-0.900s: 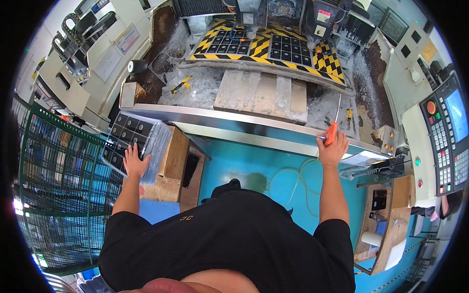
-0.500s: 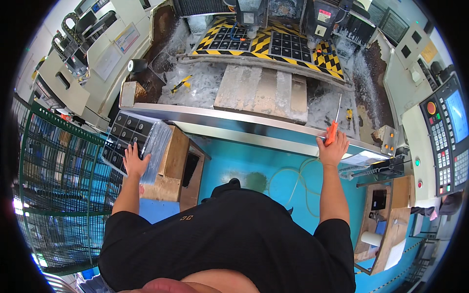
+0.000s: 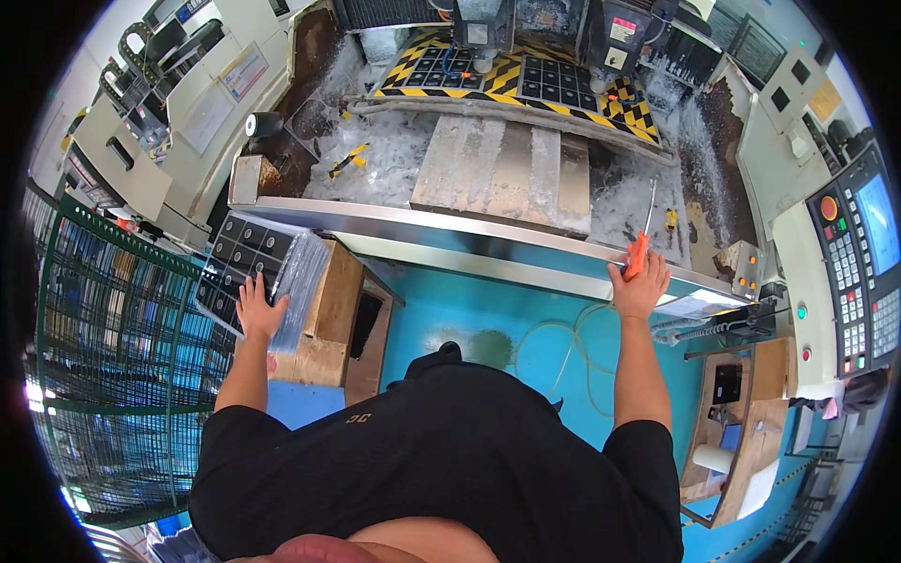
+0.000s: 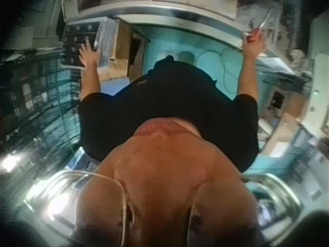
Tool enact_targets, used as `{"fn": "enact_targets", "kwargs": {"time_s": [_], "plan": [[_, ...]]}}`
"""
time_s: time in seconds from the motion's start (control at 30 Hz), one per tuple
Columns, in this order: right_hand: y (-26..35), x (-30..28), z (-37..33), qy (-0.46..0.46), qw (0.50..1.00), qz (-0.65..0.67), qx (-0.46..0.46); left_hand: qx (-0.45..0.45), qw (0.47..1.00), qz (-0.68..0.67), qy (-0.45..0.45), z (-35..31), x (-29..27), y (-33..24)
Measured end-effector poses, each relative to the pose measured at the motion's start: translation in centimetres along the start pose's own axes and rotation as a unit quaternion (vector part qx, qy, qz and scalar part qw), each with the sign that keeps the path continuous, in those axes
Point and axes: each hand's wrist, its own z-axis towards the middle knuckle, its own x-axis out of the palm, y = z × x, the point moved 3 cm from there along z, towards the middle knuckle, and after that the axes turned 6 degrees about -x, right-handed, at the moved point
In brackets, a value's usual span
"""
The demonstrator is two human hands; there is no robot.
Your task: The person operates a control panel, uses an air gun to spray a machine bed, and removes glass panels to a rack. Then, they spray the machine bed again, lay down new glass panels, and spray them before moving them to a table.
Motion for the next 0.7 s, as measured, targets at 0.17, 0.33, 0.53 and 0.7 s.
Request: {"fn": "enact_targets", "kwargs": {"time_s": [0.17, 0.33, 0.53, 0.7], "plan": [[-0.11, 0.08, 0.1, 0.009, 1.0, 0.004, 0.0, 0.002, 1.0, 0.008, 0.005, 0.09, 0.15, 0.1], [-0.33, 0.22, -0.01, -0.03, 0.999, 0.017, -0.01, 0.004, 1.0, 0.003, 0.003, 0.18, 0.2, 0.01], [0.0, 0.06, 0.12, 0.011, 1.0, -0.001, 0.001, 0.003, 1.0, -0.001, 0.002, 0.11, 0.38, 0.32], [-0.3, 0.31, -0.07, 0.003, 1.0, -0.002, 0.0, 0.005, 1.0, -0.001, -0.002, 0.16, 0.22, 0.13]]}}
